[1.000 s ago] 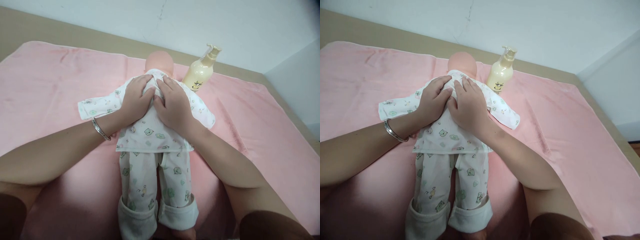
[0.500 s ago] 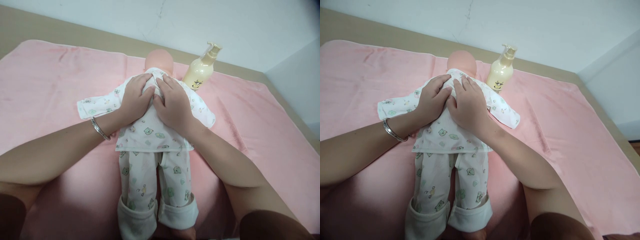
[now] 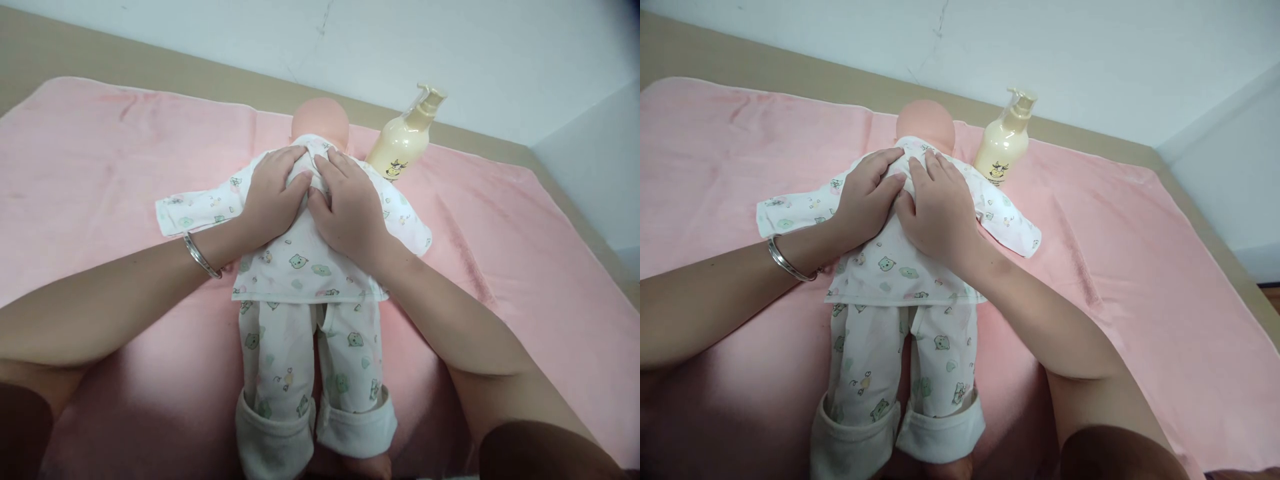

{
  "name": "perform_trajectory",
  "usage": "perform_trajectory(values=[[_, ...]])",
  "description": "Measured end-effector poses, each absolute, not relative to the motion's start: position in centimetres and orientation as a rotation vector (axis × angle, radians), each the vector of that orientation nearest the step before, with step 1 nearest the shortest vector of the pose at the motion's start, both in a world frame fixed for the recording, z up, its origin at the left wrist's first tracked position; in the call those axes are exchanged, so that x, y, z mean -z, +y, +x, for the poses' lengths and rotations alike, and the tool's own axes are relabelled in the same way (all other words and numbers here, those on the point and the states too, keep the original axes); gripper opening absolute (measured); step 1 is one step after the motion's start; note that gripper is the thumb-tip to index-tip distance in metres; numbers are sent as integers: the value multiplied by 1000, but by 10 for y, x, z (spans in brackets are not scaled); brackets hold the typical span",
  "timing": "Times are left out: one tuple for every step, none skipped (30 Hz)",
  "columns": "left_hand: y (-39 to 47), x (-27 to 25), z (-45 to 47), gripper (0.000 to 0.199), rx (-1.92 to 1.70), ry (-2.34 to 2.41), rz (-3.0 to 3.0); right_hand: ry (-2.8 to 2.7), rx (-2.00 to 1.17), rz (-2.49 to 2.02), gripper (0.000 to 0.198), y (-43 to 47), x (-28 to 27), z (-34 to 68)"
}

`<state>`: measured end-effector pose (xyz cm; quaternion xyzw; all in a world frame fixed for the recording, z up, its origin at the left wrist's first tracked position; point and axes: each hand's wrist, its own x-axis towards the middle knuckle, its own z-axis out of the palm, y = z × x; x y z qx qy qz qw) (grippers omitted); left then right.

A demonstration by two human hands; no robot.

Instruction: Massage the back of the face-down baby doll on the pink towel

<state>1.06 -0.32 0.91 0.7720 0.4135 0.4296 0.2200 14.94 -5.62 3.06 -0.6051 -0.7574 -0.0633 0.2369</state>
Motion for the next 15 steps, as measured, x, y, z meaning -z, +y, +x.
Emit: perform_trajectory(values=[[-3,-9,11,39,-1185,1146,2134,-2077,171,-1654,53,-56,-30,150],[-3,-10,11,40,-1180,1148,2134,-2078,168,-1648,53,-55,-30,150],[-4,-10,11,40,-1174,1151,2137,-2078,167,-1642,52,-55,-29,151],[-4,-10,10,40,-1167,1153,2141,-2077,166,-1636,52,-55,-29,152],[-4,-10,11,39,-1165,1155,2143,-2076,167,-1629,52,-54,-28,152],[-4,-10,11,39,-1165,1157,2143,-2074,170,-1624,52,-54,-28,153],[-4,-10,11,38,-1167,1158,2142,-2073,174,-1619,52,-54,-27,153],[-4,-10,11,38,-1171,1158,2141,-2072,178,-1615,51,-54,-27,153],[-4,-10,11,37,-1177,1157,2139,-2072,179,-1612,51,-54,-27,154],[-4,-10,11,36,-1183,1154,2139,-2074,178,-1612,51,-53,-27,154],[-4,-10,11,36,-1188,1150,2140,-2076,173,-1616,51,-53,-27,154],[-3,-10,11,35,-1193,1146,2143,-2080,164,-1620,51,-53,-27,155],[-3,-10,11,35,-1198,1143,2147,-2084,152,-1622,51,-53,-27,155],[-3,-9,11,35,-1201,1140,2150,-2087,140,-1620,51,-53,-27,155],[-4,-9,11,35,-1203,1137,2152,-2085,128,-1614,51,-52,-27,156]])
